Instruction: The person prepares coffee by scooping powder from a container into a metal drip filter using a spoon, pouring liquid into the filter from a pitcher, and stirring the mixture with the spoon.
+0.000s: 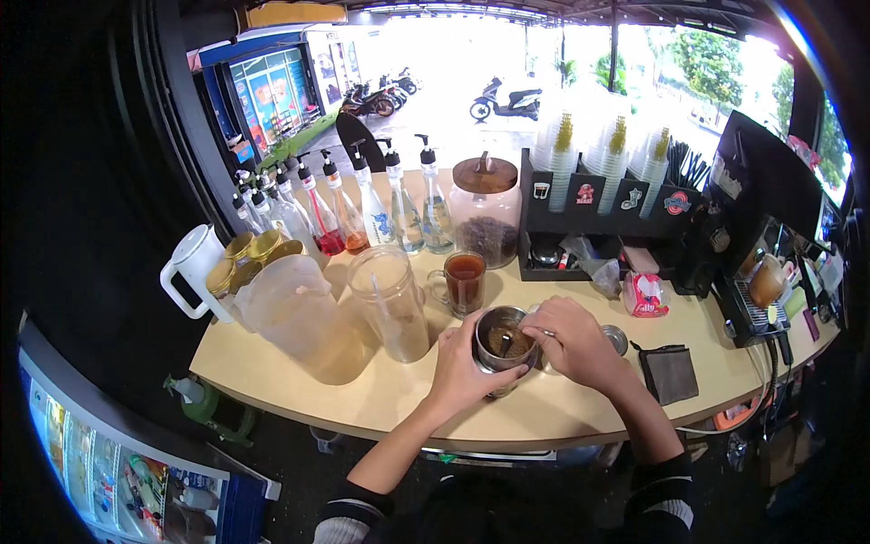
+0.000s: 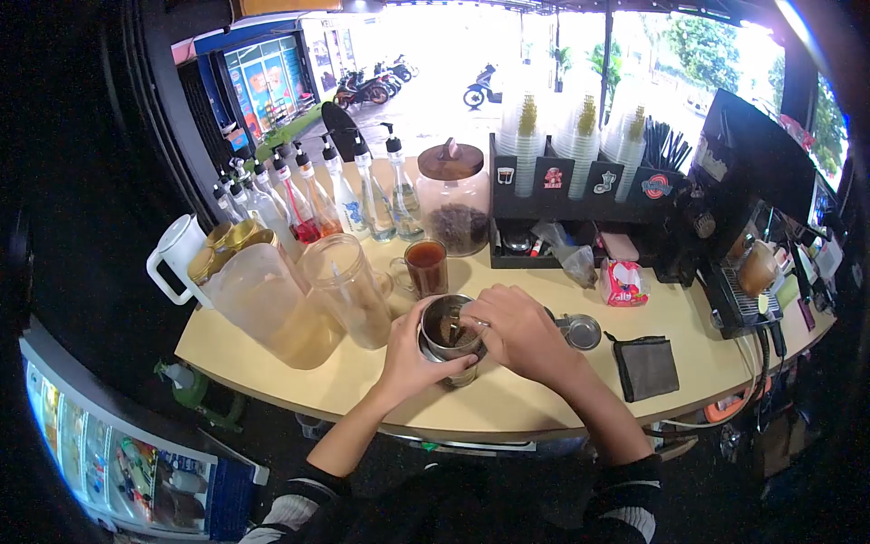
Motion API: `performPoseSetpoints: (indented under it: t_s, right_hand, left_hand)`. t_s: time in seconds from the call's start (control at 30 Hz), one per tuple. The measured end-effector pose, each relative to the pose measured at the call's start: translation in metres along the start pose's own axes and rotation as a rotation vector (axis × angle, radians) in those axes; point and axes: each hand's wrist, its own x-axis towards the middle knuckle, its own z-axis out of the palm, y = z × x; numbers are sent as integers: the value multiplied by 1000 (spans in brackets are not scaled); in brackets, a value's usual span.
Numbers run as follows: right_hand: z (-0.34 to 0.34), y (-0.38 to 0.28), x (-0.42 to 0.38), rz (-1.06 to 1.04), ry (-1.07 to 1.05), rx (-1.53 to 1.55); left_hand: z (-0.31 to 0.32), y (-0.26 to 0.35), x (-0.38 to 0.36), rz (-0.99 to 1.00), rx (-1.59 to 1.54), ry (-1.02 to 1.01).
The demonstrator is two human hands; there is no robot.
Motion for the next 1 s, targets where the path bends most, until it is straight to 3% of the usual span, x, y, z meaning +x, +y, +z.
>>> performPoseSetpoints:
  t_s: [0.17,0.23,0.43,0.63,0.8,0.9,1.0]
  right_hand:
    - [-2,-7,2,-25,10,97]
    - [-4,-4,2,108,97,106]
    - [-3,-9,0,117,127,154]
    - [-5,-13,3,106,86,259]
    - [-6,-14,7,158,151,226]
    - [-4,-16,7,64,31,220]
    - [-4,-14,8,153,135,258]
  left_hand:
    - [0,-1,2,12,-44,-9]
    - [-3,5,3,15,-50,-4]
    - [-8,3,17,-36,-147,0]
    - [-12,11,25,95,-166,124]
    - [-7,6,25,59,-195,133]
    - [-3,2,25,35,-270,130]
    - [-1,-1,27,116,-279,127]
